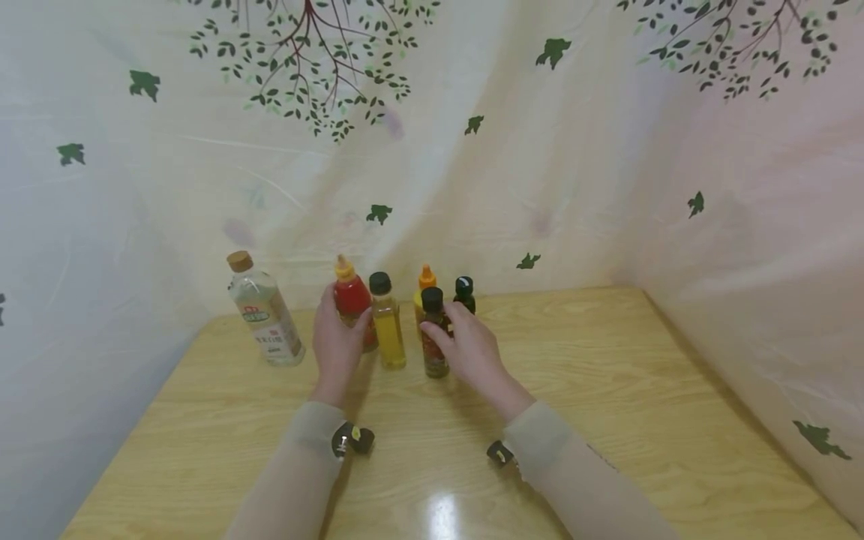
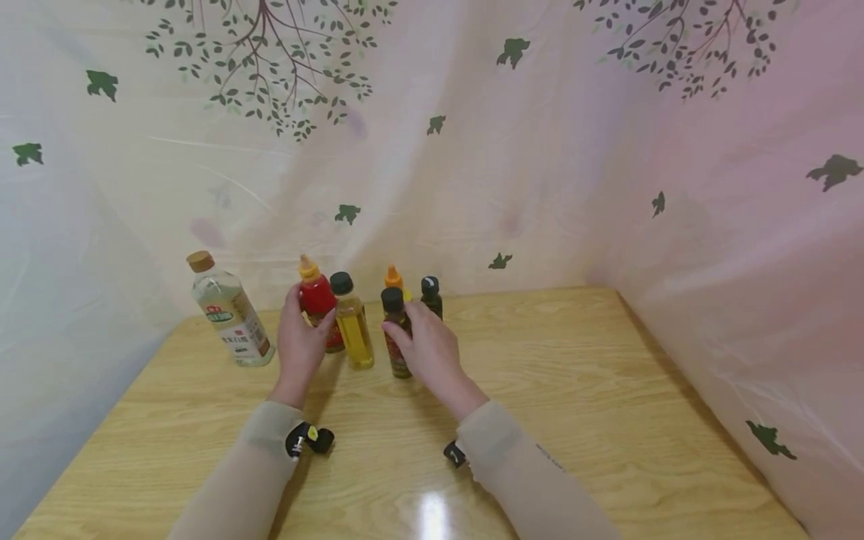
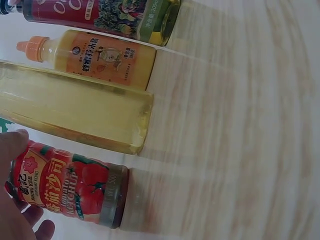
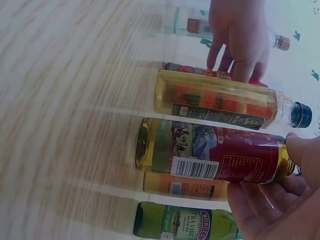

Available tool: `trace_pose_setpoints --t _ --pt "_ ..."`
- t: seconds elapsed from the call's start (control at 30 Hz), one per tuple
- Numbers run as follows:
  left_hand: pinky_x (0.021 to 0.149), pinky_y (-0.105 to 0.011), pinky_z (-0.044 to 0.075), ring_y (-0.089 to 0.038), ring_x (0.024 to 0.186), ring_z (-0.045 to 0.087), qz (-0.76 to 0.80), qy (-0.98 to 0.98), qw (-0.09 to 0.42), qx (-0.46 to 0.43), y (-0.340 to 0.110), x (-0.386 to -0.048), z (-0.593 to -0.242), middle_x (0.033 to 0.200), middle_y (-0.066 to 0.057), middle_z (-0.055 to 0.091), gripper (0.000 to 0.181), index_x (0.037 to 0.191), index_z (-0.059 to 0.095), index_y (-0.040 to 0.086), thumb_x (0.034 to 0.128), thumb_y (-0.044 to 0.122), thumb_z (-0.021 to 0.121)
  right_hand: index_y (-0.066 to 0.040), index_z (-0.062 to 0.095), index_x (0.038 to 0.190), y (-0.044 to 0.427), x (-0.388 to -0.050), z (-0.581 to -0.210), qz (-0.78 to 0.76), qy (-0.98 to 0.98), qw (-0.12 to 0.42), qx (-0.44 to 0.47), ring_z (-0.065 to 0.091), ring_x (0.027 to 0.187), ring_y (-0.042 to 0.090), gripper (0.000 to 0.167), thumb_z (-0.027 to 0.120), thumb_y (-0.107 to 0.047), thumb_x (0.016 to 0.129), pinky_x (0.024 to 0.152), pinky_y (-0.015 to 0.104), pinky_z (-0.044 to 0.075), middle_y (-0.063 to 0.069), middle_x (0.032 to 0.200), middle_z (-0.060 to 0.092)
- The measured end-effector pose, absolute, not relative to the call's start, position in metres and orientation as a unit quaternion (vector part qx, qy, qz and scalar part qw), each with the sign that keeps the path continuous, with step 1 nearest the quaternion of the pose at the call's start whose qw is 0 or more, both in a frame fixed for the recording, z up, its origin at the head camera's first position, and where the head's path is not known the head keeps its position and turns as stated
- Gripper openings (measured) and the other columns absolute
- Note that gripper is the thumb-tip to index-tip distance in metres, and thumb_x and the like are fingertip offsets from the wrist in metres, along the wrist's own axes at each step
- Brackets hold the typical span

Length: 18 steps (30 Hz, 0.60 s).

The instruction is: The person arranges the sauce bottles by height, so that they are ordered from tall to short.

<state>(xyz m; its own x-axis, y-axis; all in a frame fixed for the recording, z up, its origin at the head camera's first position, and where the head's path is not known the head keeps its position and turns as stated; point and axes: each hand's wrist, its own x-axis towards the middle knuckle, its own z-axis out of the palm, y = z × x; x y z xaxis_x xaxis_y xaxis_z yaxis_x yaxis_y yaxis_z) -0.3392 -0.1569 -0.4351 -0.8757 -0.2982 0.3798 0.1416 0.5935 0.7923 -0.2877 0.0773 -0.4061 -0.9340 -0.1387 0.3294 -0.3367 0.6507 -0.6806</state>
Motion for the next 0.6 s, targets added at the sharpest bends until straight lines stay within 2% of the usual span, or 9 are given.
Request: trace_pose_setpoints --t 0.23,0.6 --pt "0.125 -0.058 0.04 -0.037 0.149 0.052 -0.452 -0.859 0.236 0.056 -0.155 -0.34 -0.437 0.163 -0.018 0.054 0.083 0.168 0.039 0.011 0.0995 0.018 0.085 -0.01 0.07 0.135 0.079 -0.289 -0.406 0.392 -0.902 0.124 0.131 0.071 0.112 0.029 0.037 0.07 -0.039 0.111 0.096 0.052 0.06 0.006 0.123 0.07" --pt "0.124 -0.058 0.042 -0.038 0.146 0.055 -0.473 -0.847 0.239 0.048 -0.164 -0.326 -0.422 0.16 -0.02 0.056 0.08 0.167 0.04 0.009 0.101 0.018 0.084 -0.011 0.07 0.134 0.078 -0.287 -0.406 0.399 -0.9 0.118 0.129 0.07 0.108 0.026 0.035 0.07 -0.037 0.111 0.094 0.051 0.061 0.005 0.122 0.07"
